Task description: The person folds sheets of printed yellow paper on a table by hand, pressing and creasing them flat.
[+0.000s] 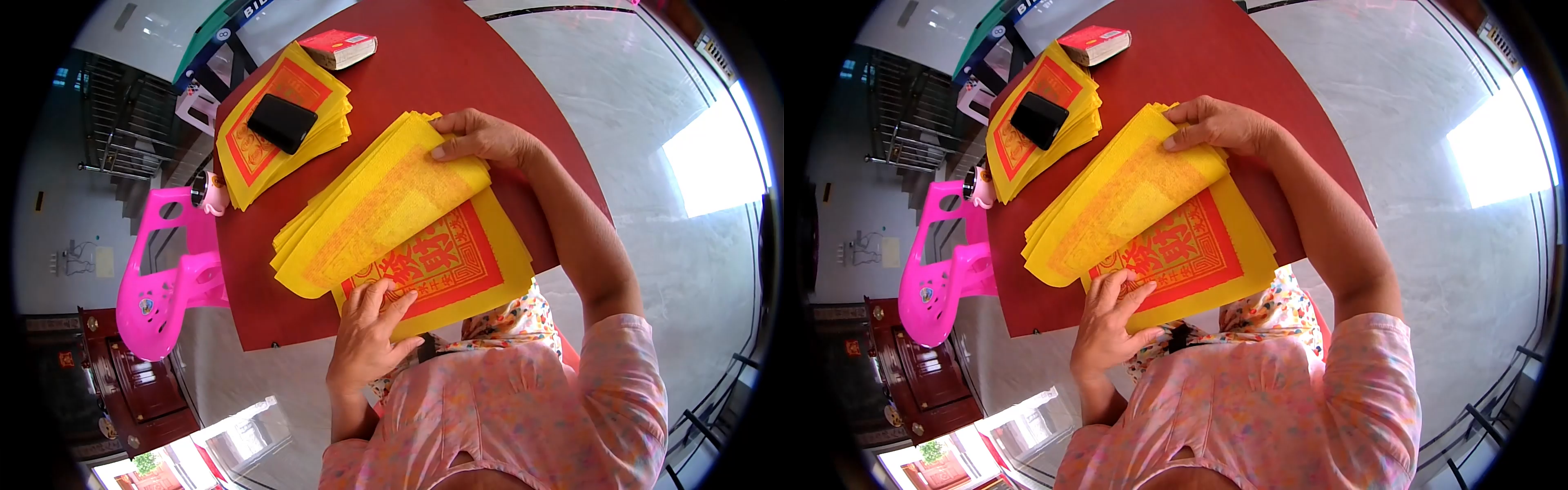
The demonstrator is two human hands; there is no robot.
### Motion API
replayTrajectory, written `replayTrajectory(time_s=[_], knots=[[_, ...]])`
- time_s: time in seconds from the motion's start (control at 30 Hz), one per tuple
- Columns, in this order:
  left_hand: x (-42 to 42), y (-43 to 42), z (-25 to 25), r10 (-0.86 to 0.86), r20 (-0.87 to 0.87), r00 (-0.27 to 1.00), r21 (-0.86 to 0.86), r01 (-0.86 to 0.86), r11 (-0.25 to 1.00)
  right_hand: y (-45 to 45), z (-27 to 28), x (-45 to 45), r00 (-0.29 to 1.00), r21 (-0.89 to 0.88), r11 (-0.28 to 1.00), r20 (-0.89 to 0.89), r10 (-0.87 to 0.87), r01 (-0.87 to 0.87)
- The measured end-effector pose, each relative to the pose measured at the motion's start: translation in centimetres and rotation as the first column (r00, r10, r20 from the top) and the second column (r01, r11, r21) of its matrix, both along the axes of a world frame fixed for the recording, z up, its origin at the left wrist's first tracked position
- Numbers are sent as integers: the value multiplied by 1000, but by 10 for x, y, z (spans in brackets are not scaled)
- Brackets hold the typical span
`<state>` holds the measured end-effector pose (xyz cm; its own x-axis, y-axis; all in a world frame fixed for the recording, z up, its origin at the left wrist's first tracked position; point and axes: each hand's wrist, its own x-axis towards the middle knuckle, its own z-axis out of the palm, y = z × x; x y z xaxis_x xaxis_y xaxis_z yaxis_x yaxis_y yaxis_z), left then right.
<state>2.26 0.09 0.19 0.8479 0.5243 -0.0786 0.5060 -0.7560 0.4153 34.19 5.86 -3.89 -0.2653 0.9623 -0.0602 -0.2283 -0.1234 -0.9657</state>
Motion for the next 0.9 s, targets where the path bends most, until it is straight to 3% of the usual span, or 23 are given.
replayTrajectory(time_s=[0.9], knots=[[0,5,2,-12,20,1000,-20,13,1000,1,1,-2,1000,-30,999,-6,-28,27]])
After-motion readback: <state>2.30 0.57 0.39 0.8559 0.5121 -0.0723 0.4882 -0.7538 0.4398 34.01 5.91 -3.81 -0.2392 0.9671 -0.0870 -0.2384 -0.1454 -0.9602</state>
